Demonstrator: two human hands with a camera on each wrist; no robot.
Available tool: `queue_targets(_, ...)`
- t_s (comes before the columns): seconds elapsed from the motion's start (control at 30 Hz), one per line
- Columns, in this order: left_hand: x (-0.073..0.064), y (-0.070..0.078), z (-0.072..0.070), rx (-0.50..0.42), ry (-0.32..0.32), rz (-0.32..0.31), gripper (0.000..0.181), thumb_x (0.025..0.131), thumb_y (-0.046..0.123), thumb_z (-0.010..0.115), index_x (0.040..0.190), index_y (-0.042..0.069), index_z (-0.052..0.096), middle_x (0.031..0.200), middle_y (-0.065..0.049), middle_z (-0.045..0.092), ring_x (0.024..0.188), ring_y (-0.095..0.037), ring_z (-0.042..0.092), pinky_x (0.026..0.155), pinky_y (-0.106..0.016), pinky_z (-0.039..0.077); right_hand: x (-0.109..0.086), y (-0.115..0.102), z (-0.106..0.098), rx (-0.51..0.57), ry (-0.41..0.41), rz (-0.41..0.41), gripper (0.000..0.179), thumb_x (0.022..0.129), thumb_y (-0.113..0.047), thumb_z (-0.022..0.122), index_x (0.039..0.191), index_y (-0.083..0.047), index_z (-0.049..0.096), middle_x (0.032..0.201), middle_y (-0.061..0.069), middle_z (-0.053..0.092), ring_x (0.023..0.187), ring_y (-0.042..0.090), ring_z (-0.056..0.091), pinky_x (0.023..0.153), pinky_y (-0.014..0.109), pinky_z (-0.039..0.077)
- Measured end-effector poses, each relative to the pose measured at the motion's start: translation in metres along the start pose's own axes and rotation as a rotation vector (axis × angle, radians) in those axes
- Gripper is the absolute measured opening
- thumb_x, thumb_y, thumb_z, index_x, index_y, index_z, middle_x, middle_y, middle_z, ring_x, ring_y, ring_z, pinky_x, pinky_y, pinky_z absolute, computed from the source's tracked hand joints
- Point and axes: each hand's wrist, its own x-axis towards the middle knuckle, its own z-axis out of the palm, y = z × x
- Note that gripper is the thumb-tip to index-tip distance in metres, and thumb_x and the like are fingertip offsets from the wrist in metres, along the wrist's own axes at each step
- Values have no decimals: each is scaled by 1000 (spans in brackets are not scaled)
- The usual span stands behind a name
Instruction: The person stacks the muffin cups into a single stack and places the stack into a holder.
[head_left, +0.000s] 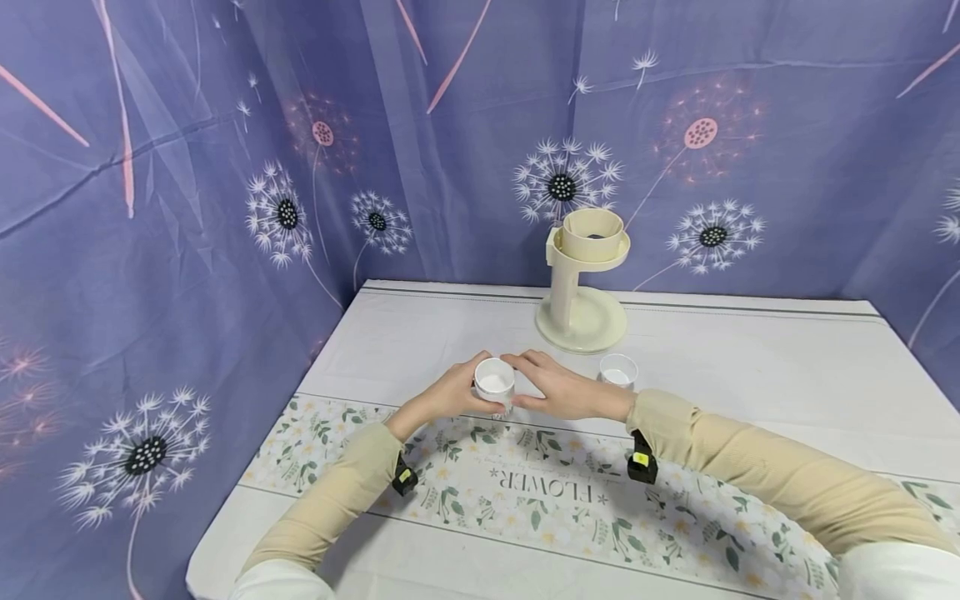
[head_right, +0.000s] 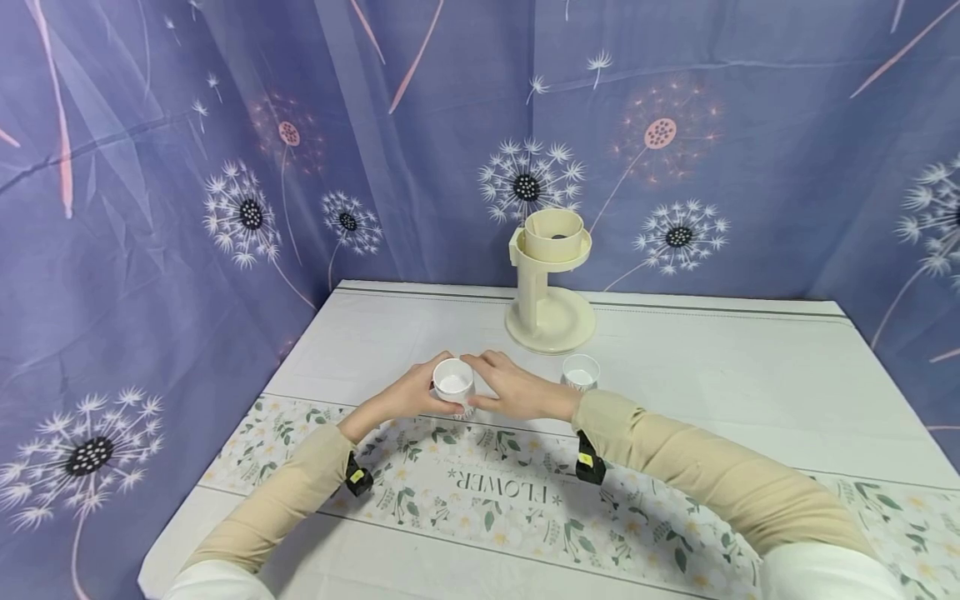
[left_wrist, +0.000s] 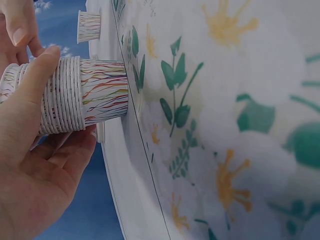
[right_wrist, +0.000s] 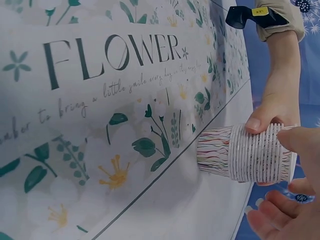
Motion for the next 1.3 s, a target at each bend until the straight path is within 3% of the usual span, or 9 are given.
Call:
queue_targets(0.27, 1, -1, 1, 59, 31, -19, 68, 77, 30, 83, 128, 14, 41, 119, -7, 62, 107, -21, 62, 90, -35, 53, -4, 1, -3, 18, -49, 53, 62, 98, -23, 58, 148, 0, 30, 133, 21, 48, 122, 33, 49, 101, 49, 45)
queue_targets(0.6, 0, 1, -1, 90, 16, 13, 71, 79, 31, 81, 137, 21, 42, 123, -6, 62, 108, -21, 63, 89, -37, 55, -10, 2, -4, 38, -91, 81, 64, 99, -24, 57, 152, -5, 26, 138, 23, 45, 126, 34, 47, 102, 51, 45)
queue_targets(1.03, -1, 8, -2, 59, -24, -35, 68, 80, 30, 80, 136, 18, 42, 119, -6, 63, 107, -21, 62, 90, -38, 52, -22, 13, -4, -2, 96, 43, 48, 95, -12, 59, 139, 0, 45, 124, 20, 57, 112, 31, 59, 93, 44, 51)
queue_targets(1.3, -1, 5, -1, 23, -26, -22, 67, 80, 29, 80, 134, 18, 43, 115, -5, 63, 103, -18, 62, 89, -36, 52, -29, 19, -11, -25, 198, 38, 32, 94, -7, 58, 126, -2, 58, 117, 15, 64, 103, 25, 63, 89, 41, 53)
